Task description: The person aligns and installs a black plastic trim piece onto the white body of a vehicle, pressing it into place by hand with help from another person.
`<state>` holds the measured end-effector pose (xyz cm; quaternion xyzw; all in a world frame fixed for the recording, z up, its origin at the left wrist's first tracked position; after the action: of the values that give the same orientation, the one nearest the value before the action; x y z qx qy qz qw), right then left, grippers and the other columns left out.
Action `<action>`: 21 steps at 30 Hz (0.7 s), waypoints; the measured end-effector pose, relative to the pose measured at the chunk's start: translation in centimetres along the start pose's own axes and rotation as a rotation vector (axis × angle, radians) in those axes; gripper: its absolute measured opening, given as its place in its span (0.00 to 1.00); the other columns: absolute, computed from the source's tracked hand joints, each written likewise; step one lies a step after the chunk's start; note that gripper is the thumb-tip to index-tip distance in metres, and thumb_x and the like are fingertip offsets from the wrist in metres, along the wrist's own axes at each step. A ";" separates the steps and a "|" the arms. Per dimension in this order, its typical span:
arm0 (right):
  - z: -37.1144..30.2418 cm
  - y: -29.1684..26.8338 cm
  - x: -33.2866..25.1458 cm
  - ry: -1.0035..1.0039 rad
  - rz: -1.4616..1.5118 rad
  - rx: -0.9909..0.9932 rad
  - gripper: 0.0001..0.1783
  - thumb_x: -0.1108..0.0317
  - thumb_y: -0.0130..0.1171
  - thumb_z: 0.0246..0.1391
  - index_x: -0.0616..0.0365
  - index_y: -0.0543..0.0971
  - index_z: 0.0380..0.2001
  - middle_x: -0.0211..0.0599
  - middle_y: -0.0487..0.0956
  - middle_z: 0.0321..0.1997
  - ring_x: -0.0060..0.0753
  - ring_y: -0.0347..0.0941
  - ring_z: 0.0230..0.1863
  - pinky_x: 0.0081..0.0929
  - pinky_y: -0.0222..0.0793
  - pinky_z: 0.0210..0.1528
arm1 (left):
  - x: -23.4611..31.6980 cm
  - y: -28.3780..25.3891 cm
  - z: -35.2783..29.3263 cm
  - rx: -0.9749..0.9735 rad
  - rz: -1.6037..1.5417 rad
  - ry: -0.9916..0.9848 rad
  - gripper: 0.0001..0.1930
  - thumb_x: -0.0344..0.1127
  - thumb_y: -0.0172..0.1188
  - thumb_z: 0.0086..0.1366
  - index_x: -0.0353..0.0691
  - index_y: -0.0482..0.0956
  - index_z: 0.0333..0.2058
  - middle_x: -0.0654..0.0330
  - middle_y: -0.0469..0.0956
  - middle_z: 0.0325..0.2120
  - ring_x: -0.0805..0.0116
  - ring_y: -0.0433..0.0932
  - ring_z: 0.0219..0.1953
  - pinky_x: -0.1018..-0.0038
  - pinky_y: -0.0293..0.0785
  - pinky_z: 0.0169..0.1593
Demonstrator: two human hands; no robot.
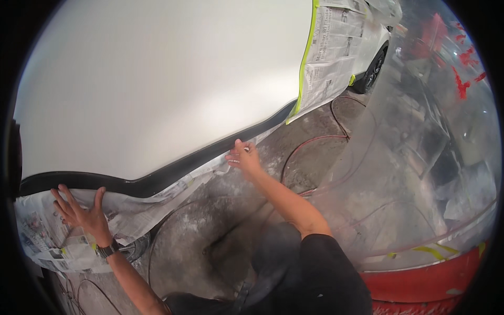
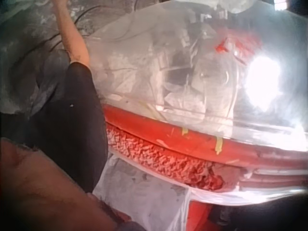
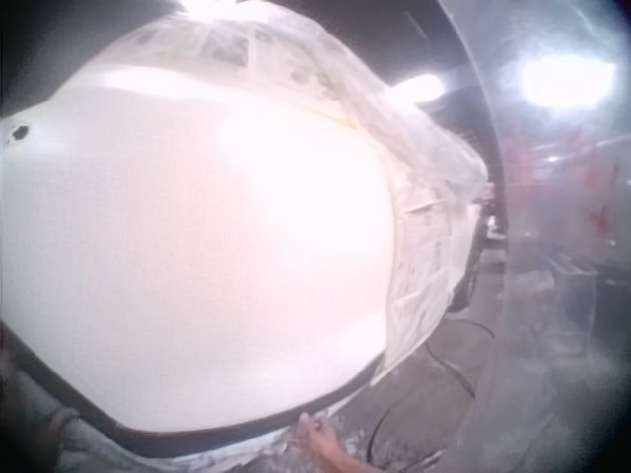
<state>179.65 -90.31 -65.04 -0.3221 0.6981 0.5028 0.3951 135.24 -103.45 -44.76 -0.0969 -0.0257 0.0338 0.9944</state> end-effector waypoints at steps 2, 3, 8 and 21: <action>-0.2 0.0 -0.2 0.009 -0.009 0.010 0.32 0.45 0.63 0.62 0.57 0.60 0.52 0.49 0.74 0.48 0.49 0.81 0.46 0.47 0.81 0.46 | 0.0 0.0 0.0 -0.008 0.023 -0.002 0.56 0.63 0.76 0.44 0.56 0.61 0.71 0.59 0.56 0.73 0.40 0.54 0.72 0.27 0.48 0.66; -0.1 -0.2 -0.1 0.015 0.001 0.012 0.33 0.45 0.63 0.62 0.56 0.60 0.52 0.50 0.74 0.49 0.49 0.81 0.46 0.47 0.81 0.46 | 0.1 0.2 0.0 -0.013 0.033 0.000 0.56 0.63 0.76 0.44 0.56 0.61 0.71 0.59 0.56 0.73 0.40 0.54 0.72 0.27 0.48 0.66; -0.2 0.1 0.2 -0.020 0.021 0.050 0.39 0.47 0.66 0.60 0.55 0.54 0.59 0.54 0.69 0.56 0.49 0.80 0.48 0.46 0.81 0.46 | 0.3 -0.1 0.0 -0.006 0.020 -0.017 0.56 0.56 0.80 0.44 0.57 0.62 0.71 0.62 0.56 0.74 0.42 0.54 0.72 0.37 0.49 0.68; 0.8 -1.0 0.7 -0.517 -0.457 0.239 0.61 0.48 0.72 0.54 0.68 0.43 0.72 0.61 0.56 0.67 0.50 0.67 0.62 0.39 0.72 0.57 | 0.4 -0.2 0.1 -0.039 -0.070 -0.033 0.57 0.55 0.82 0.41 0.54 0.62 0.71 0.59 0.53 0.74 0.42 0.49 0.74 0.39 0.46 0.70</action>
<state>180.38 -89.89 -66.23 -0.2835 0.5390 0.3810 0.6957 135.69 -103.62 -44.56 -0.1147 -0.0463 0.0001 0.9923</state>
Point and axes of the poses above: each hand's wrist, its own z-axis towards the middle knuckle, its own y-axis out of the palm, x = y × z, the point moved 3 cm from there along z, towards the middle knuckle
